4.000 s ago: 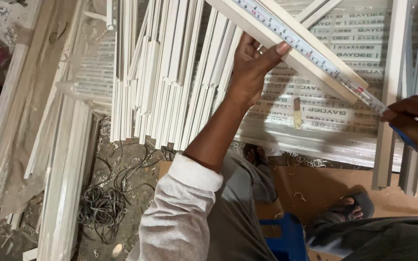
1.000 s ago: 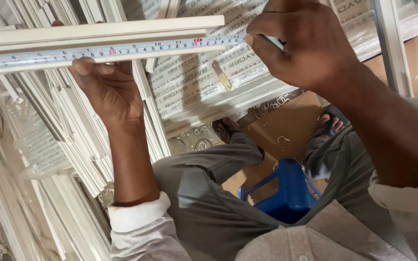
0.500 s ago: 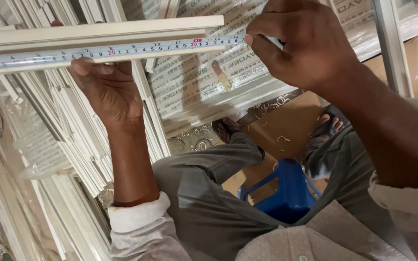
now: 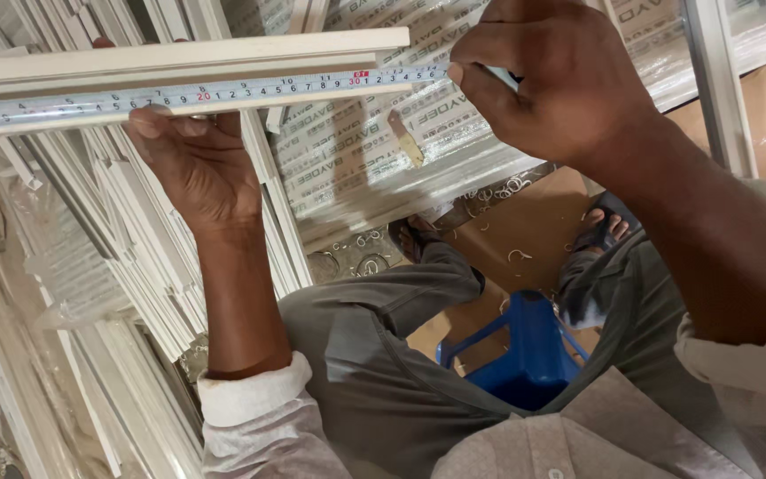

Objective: The person sits on a low stool and measures white plastic strips one at a time with a tape measure, holding each strip against the pile while extending the tape along its length, then sets the strip aside and picks up the next one.

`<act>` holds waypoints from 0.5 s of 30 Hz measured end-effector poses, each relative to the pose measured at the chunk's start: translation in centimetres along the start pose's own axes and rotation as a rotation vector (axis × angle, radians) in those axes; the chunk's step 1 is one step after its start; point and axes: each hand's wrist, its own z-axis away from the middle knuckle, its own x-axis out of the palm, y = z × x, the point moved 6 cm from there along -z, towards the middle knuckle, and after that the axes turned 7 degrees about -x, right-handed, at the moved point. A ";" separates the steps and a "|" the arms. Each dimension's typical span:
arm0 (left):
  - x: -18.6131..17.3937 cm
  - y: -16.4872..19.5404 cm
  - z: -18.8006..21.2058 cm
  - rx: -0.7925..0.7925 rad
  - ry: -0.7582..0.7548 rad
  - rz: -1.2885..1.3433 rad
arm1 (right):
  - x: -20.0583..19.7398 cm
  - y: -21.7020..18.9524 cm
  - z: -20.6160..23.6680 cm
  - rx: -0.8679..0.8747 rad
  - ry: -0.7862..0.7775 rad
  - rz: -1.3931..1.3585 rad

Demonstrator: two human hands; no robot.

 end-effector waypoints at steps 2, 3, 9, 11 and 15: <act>0.1 0.0 0.0 0.005 -0.002 -0.027 | 0.0 0.0 0.1 0.000 0.000 0.011; 0.1 0.0 -0.1 0.008 -0.001 -0.047 | 0.1 0.1 0.1 0.010 -0.007 0.016; 0.1 -0.1 -0.1 0.003 -0.021 -0.022 | 0.2 0.1 0.0 -0.002 0.001 0.013; 0.0 -0.2 -0.1 0.002 -0.016 -0.016 | 0.2 0.1 -0.1 0.001 -0.008 0.013; 0.0 -0.2 -0.2 0.011 -0.015 -0.056 | 0.1 0.2 -0.1 0.027 -0.015 -0.009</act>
